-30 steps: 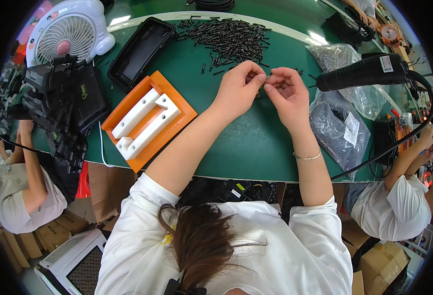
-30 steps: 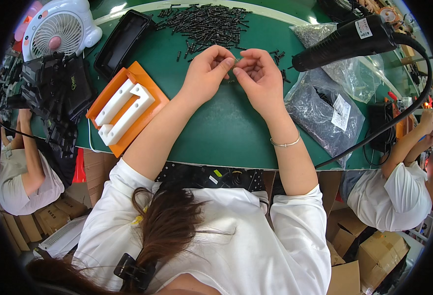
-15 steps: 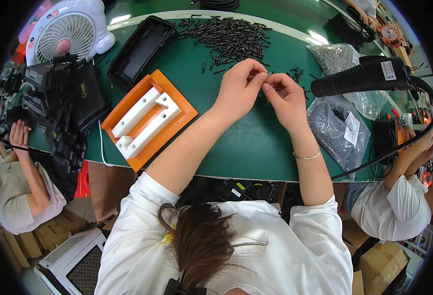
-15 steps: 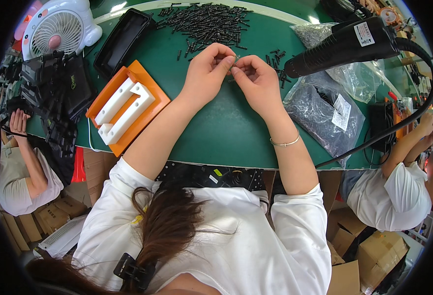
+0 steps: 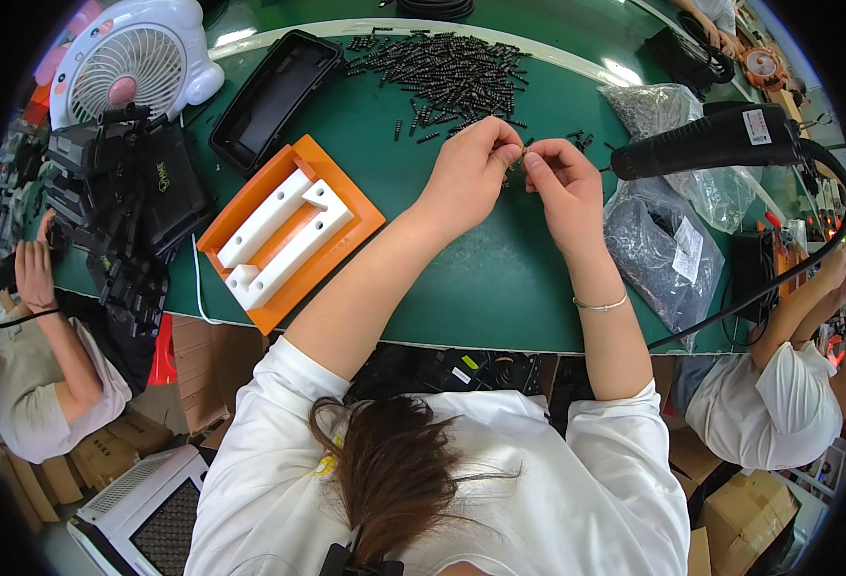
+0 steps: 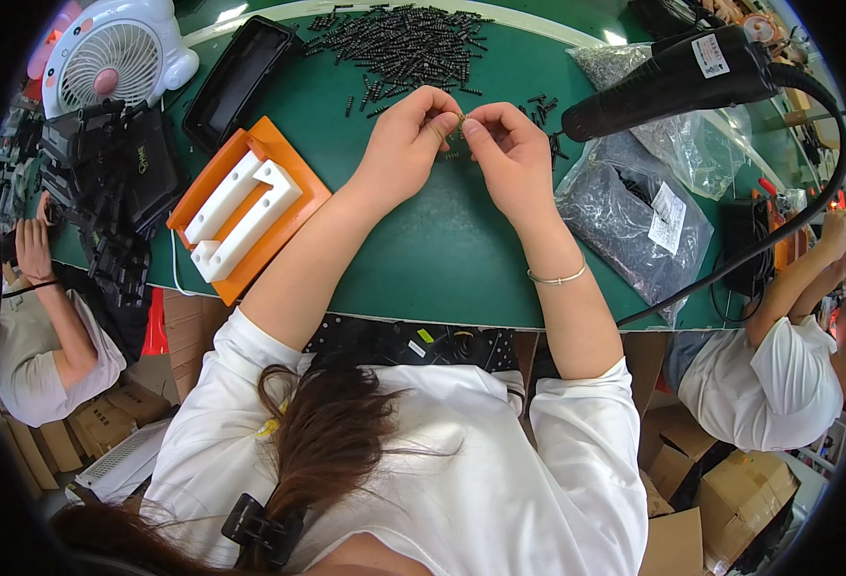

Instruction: Manually assembling small plastic components on a production line.

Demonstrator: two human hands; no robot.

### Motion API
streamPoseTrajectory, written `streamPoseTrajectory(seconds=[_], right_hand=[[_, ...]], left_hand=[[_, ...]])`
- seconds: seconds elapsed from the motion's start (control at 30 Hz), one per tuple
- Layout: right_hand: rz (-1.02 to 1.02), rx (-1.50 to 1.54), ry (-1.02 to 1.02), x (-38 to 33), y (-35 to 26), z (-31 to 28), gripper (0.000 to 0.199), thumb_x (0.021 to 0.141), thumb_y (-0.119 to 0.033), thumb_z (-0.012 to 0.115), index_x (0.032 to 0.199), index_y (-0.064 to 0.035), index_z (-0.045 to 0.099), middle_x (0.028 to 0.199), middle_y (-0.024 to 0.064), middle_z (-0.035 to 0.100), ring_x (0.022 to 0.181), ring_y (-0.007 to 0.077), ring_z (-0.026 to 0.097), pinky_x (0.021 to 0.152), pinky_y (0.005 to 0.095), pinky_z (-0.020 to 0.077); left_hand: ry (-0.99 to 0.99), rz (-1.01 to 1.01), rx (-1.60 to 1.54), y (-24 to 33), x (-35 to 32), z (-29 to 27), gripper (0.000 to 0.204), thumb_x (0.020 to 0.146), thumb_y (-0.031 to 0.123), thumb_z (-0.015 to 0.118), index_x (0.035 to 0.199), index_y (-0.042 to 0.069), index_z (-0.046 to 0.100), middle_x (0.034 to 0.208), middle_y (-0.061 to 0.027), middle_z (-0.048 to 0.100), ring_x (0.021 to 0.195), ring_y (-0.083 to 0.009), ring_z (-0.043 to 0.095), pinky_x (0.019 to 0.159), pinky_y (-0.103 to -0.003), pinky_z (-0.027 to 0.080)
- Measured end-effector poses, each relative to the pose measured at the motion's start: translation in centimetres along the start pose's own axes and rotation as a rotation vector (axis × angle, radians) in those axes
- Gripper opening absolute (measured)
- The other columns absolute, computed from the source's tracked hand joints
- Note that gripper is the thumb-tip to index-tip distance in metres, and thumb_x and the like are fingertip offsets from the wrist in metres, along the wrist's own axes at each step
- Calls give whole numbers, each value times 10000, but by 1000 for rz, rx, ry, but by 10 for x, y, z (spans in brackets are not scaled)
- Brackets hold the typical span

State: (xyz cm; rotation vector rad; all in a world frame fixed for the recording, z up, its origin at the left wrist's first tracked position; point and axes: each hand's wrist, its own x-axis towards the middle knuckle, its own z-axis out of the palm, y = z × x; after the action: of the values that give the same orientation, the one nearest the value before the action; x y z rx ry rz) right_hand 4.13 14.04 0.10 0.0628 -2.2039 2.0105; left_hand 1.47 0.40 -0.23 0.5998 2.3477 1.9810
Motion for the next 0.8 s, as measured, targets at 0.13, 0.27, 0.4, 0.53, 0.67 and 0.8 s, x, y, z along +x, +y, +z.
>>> streamPoseTrajectory(seconds=[0.13,0.27,0.4,0.53,0.67,0.8], right_hand=[[-9,-12,-16,-1,1,-1,73,805,-69,566,836,-4,557,694,-17,537,603,37,471,548,171,388],[-13,35,-2,-1,1,1,63,798,-52,563,836,-4,553,721,-13,541,611,37,478,550,172,395],[-30,64,29,-2,3,4,73,795,-50,563,850,-4,550,756,-5,547,619,44,491,560,177,411],[-2,106,-12,-1,4,1,80,799,-56,562,858,-3,549,761,0,550,626,58,503,575,186,428],[85,211,-34,-1,3,1,84,812,-68,555,854,5,547,763,23,564,643,78,526,588,203,452],[71,193,-2,-1,4,1,85,818,-68,551,852,10,542,761,40,577,653,85,536,591,210,461]], left_hand=[[9,-10,-12,1,-2,1,76,853,76,491,885,9,505,752,-42,537,628,-100,509,572,-231,437],[-19,-94,-129,5,-2,1,85,857,88,492,878,8,507,741,-37,529,606,-90,500,557,-222,419],[-29,-132,-219,6,-2,1,92,862,98,490,874,9,509,734,-30,524,596,-85,491,556,-214,412],[-24,-139,-194,6,-2,1,87,860,93,494,876,9,509,739,-31,530,604,-86,497,563,-213,418],[-1,-48,-91,5,-2,1,77,853,80,501,872,6,511,755,-35,547,618,-90,510,578,-220,434],[-39,-91,-218,5,-2,0,85,849,85,514,869,2,517,760,-38,556,629,-91,522,586,-222,444]])
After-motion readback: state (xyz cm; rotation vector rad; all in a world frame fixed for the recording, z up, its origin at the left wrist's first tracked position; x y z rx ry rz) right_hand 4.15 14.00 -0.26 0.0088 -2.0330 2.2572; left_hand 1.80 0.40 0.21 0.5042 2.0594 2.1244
